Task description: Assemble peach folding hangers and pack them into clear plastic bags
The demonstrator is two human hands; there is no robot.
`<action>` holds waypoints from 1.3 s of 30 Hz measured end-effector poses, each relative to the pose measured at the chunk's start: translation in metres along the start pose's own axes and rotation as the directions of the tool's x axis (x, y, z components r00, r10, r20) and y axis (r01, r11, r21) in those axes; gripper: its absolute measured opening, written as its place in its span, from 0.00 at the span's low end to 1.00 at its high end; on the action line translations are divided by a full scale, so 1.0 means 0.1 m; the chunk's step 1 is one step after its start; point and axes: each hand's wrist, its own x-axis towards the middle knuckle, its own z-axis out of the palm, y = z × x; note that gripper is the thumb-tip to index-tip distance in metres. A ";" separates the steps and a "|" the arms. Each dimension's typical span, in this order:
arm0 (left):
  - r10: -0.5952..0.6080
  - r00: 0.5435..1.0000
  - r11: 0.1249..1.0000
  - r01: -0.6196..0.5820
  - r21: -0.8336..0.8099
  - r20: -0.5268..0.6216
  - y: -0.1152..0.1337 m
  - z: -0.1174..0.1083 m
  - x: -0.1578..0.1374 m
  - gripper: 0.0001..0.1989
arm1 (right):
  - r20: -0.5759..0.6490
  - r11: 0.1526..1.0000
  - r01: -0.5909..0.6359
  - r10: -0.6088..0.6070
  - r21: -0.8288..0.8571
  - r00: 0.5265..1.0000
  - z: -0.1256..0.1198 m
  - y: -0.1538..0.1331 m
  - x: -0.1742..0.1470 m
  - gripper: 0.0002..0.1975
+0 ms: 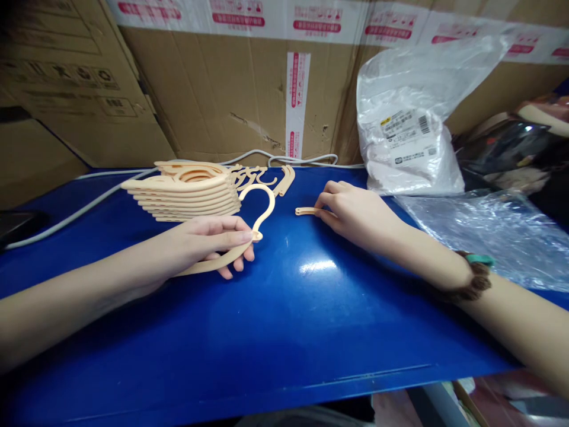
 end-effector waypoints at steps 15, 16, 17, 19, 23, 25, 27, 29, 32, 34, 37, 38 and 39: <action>-0.004 0.999 0.997 0.001 -0.079 -0.036 -0.06 -0.04 0.02 0.10 | 0.076 0.901 0.101 -0.146 0.422 0.986 -0.09 -0.33 -0.03 0.11; -0.001 0.999 0.997 -0.001 -0.076 -0.034 -0.06 -0.04 0.02 0.10 | 0.080 0.894 0.101 -0.150 0.436 0.985 -0.09 -0.33 -0.04 0.11; 0.001 0.999 0.997 -0.004 -0.073 -0.032 -0.05 -0.04 0.02 0.10 | 0.080 0.891 0.105 -0.155 0.442 0.985 -0.09 -0.33 -0.04 0.11; 0.007 1.000 0.997 -0.010 -0.073 -0.030 -0.05 -0.04 0.01 0.09 | 0.071 0.894 0.132 -0.178 0.427 0.981 -0.09 -0.33 -0.04 0.10; 0.019 0.999 0.996 -0.022 -0.082 -0.033 -0.06 -0.05 0.01 0.08 | 0.034 0.905 0.219 -0.248 0.363 0.968 -0.08 -0.34 -0.04 0.08; 0.025 0.999 0.996 -0.028 -0.083 -0.031 -0.07 -0.06 0.02 0.07 | 0.025 0.906 0.249 -0.273 0.343 0.962 -0.08 -0.34 -0.04 0.08; 0.035 0.999 0.995 -0.037 -0.089 -0.022 -0.08 -0.06 0.02 0.07 | 0.019 0.904 0.263 -0.286 0.337 0.958 -0.08 -0.35 -0.04 0.08; 0.042 0.999 0.994 -0.043 -0.101 -0.009 -0.10 -0.07 0.03 0.07 | 0.017 0.902 0.267 -0.290 0.339 0.957 -0.10 -0.36 -0.04 0.08; 0.045 0.999 0.993 -0.044 -0.114 0.002 -0.11 -0.07 0.04 0.07 | 0.029 0.902 0.266 -0.292 0.339 0.956 -0.11 -0.38 -0.05 0.07; 0.046 0.999 0.992 -0.045 -0.114 0.008 -0.11 -0.07 0.04 0.07 | 0.048 0.906 0.257 -0.289 0.336 0.956 -0.12 -0.39 -0.06 0.06; 0.044 0.999 0.993 -0.043 -0.113 0.010 -0.10 -0.06 0.05 0.07 | 0.062 0.917 0.250 -0.282 0.310 0.958 -0.12 -0.41 -0.08 0.10; 0.043 0.999 0.993 -0.042 -0.111 0.009 -0.10 -0.06 0.05 0.07 | 0.058 0.921 0.247 -0.277 0.302 0.959 -0.12 -0.42 -0.08 0.11; 0.042 0.999 0.993 -0.041 -0.109 0.006 -0.09 -0.06 0.05 0.07 | 0.053 0.923 0.243 -0.270 0.298 0.961 -0.11 -0.43 -0.09 0.12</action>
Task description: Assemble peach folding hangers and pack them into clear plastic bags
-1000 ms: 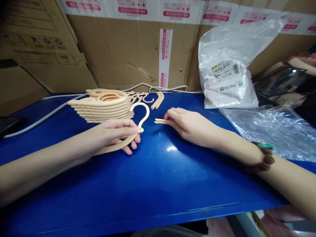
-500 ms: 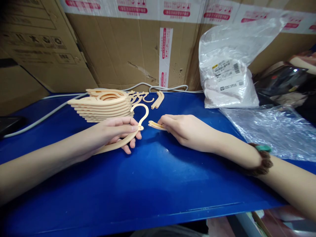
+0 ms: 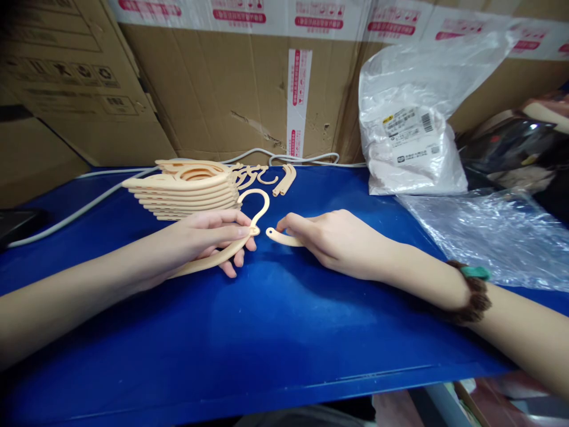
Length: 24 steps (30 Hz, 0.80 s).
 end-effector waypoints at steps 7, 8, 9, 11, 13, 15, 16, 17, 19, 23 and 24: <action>-0.010 1.000 1.000 0.010 -0.007 -0.005 0.00 0.01 -0.01 0.07 | 0.036 0.999 0.032 -0.032 0.001 0.999 0.00 -0.01 0.00 0.16; -0.010 1.000 1.000 0.010 -0.008 -0.006 0.01 0.01 -0.01 0.07 | 0.046 0.999 0.038 -0.038 0.001 0.998 0.00 -0.02 -0.01 0.16; -0.010 1.000 1.000 0.010 -0.010 -0.006 0.01 0.01 -0.01 0.08 | 0.056 0.999 0.041 -0.041 0.002 0.998 0.00 -0.02 -0.01 0.15; -0.019 1.000 1.000 0.019 -0.018 -0.010 0.02 0.01 -0.01 0.08 | 0.073 0.999 0.042 -0.042 0.006 0.996 0.00 -0.03 -0.01 0.15; -0.032 0.999 0.999 0.031 -0.032 -0.015 0.02 0.02 -0.01 0.09 | 0.082 0.999 0.044 -0.045 0.012 0.996 0.01 -0.05 -0.01 0.14; -0.044 0.999 0.998 0.044 -0.045 -0.014 0.03 0.03 -0.03 0.10 | 0.075 0.998 0.056 -0.057 0.017 0.996 0.02 -0.06 -0.01 0.14; -0.046 0.999 0.998 0.046 -0.051 -0.008 0.03 0.03 -0.03 0.10 | 0.064 0.998 0.067 -0.068 0.020 0.996 0.02 -0.06 -0.01 0.14; -0.046 0.999 0.997 0.046 -0.056 -0.002 0.04 0.04 -0.04 0.11 | 0.053 0.997 0.079 -0.080 0.021 0.995 0.03 -0.07 0.00 0.14; -0.044 0.999 0.997 0.044 -0.067 0.004 0.04 0.05 -0.06 0.11 | 0.031 0.994 0.104 -0.104 0.022 0.994 0.04 -0.07 0.00 0.14; -0.056 0.998 0.994 0.056 -0.089 -0.004 0.05 0.06 -0.06 0.09 | -0.022 0.991 0.136 -0.137 -0.005 0.990 0.07 -0.06 0.00 0.16; -0.060 0.998 0.994 0.059 -0.092 -0.002 0.04 0.06 -0.06 0.09 | -0.036 0.990 0.141 -0.142 -0.018 0.989 0.07 -0.06 0.00 0.16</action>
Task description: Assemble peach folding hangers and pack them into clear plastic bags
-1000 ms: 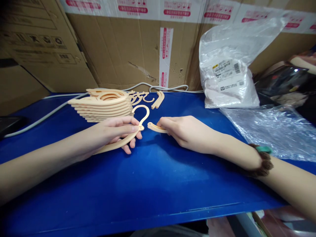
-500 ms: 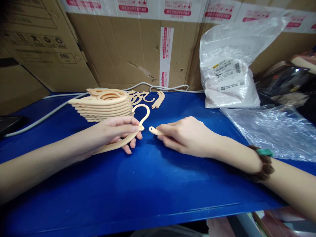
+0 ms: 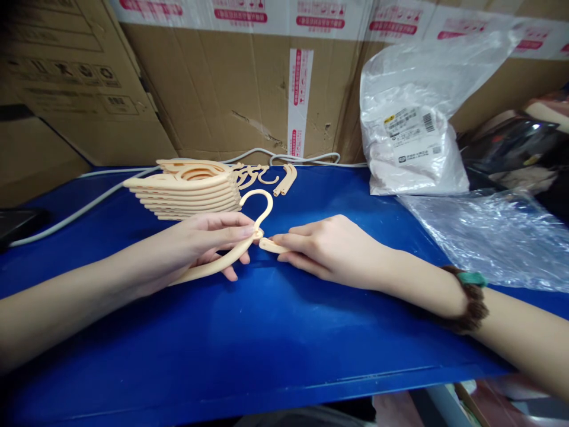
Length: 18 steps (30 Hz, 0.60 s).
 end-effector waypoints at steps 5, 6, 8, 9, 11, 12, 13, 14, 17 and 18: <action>-0.015 0.999 1.000 0.015 -0.016 0.039 -0.01 -0.02 0.01 0.09 | -0.030 0.999 0.008 -0.010 -0.046 1.000 0.01 0.00 -0.02 0.16; -0.016 0.999 1.000 0.017 -0.018 0.046 -0.01 -0.02 0.01 0.09 | -0.027 0.999 0.010 -0.011 -0.051 1.000 0.01 0.00 -0.02 0.16; -0.016 0.998 1.000 0.018 -0.020 0.052 -0.01 -0.02 0.01 0.09 | -0.018 0.999 0.015 -0.016 -0.052 1.000 0.02 0.00 -0.03 0.16; -0.016 0.998 1.000 0.017 -0.022 0.054 0.00 -0.01 0.01 0.09 | -0.013 0.999 0.016 -0.017 -0.046 1.000 0.02 -0.01 -0.03 0.17; -0.017 0.998 1.000 0.018 -0.026 0.059 0.00 -0.01 0.02 0.08 | 0.002 1.000 0.012 -0.012 -0.023 1.000 0.02 -0.02 -0.02 0.18; -0.018 0.998 0.999 0.019 -0.025 0.062 0.00 -0.01 0.02 0.08 | 0.012 1.000 0.008 -0.008 -0.010 1.000 0.02 -0.03 -0.02 0.18; -0.019 0.998 1.000 0.021 -0.024 0.065 0.00 -0.01 0.02 0.09 | 0.022 1.000 0.004 -0.004 0.001 1.000 0.01 -0.04 -0.02 0.18; -0.018 0.998 1.000 0.020 -0.022 0.068 0.00 -0.01 0.02 0.09 | 0.030 1.000 0.000 0.000 0.008 1.000 0.00 -0.05 -0.01 0.18; -0.015 0.997 0.999 0.017 -0.028 0.069 -0.01 -0.03 0.02 0.09 | 0.046 1.000 -0.010 0.010 0.005 0.999 -0.03 -0.07 -0.01 0.18; -0.014 0.998 0.999 0.016 -0.032 0.068 -0.01 -0.04 0.02 0.09 | 0.050 1.000 -0.011 0.011 -0.004 0.999 -0.04 -0.07 -0.01 0.18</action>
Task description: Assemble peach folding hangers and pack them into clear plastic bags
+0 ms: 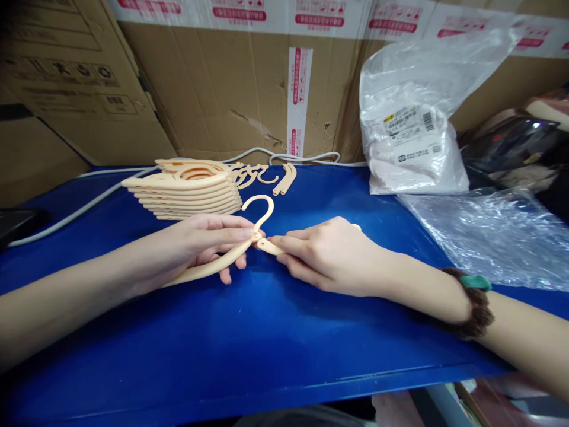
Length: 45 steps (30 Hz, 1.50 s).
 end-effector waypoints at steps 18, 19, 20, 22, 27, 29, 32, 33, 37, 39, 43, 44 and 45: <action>-0.037 0.998 0.999 0.038 -0.011 0.059 0.00 -0.03 0.02 0.06 | -0.086 0.982 0.032 -0.049 -0.186 0.995 0.05 0.04 -0.02 0.18; -0.046 0.997 0.999 0.047 -0.007 0.065 0.00 -0.03 0.02 0.06 | -0.090 0.980 0.035 -0.053 -0.194 0.995 0.05 0.03 -0.02 0.18; -0.051 0.996 0.999 0.051 -0.005 0.070 0.00 -0.02 0.02 0.06 | -0.092 0.980 0.036 -0.054 -0.196 0.994 0.04 0.02 -0.02 0.18; -0.048 0.996 0.999 0.049 -0.010 0.075 0.01 -0.01 0.01 0.05 | -0.101 0.981 0.039 -0.059 -0.191 0.993 0.04 0.01 -0.02 0.17; -0.008 0.998 1.000 0.008 -0.013 0.058 0.01 0.00 0.00 0.04 | -0.106 0.980 0.052 -0.074 -0.191 0.992 0.03 -0.01 -0.02 0.19; -0.002 0.999 1.000 0.002 -0.003 0.054 0.01 0.00 0.01 0.04 | -0.093 0.980 0.061 -0.080 -0.189 0.992 0.04 -0.01 -0.02 0.19; -0.003 0.998 1.000 0.003 0.001 0.062 0.01 0.01 0.02 0.04 | -0.087 0.982 0.068 -0.084 -0.173 0.993 0.06 0.00 -0.03 0.20; -0.005 0.998 1.000 0.005 -0.001 0.066 0.01 0.01 0.02 0.04 | -0.089 0.984 0.065 -0.081 -0.166 0.993 0.07 0.00 -0.04 0.20; -0.003 0.998 1.000 0.003 0.000 0.058 0.01 0.01 0.02 0.04 | -0.085 0.993 0.034 -0.044 -0.115 0.995 0.07 -0.03 -0.03 0.19; 0.000 0.999 1.000 0.000 -0.002 0.045 0.00 0.00 0.02 0.04 | -0.064 0.997 0.006 -0.010 -0.072 0.998 0.06 -0.05 -0.02 0.18; 0.001 1.000 1.000 -0.001 -0.013 0.017 -0.02 0.00 0.02 0.05 | -0.025 0.999 -0.053 0.053 -0.003 0.998 0.03 -0.10 0.00 0.18; -0.001 1.000 1.000 0.002 -0.011 0.011 -0.02 0.00 0.02 0.05 | -0.018 0.998 -0.064 0.064 0.008 0.998 0.02 -0.11 0.00 0.18; -0.003 1.000 1.000 0.003 -0.008 0.007 -0.02 0.00 0.02 0.05 | -0.013 0.997 -0.073 0.073 0.018 0.997 0.02 -0.12 0.01 0.18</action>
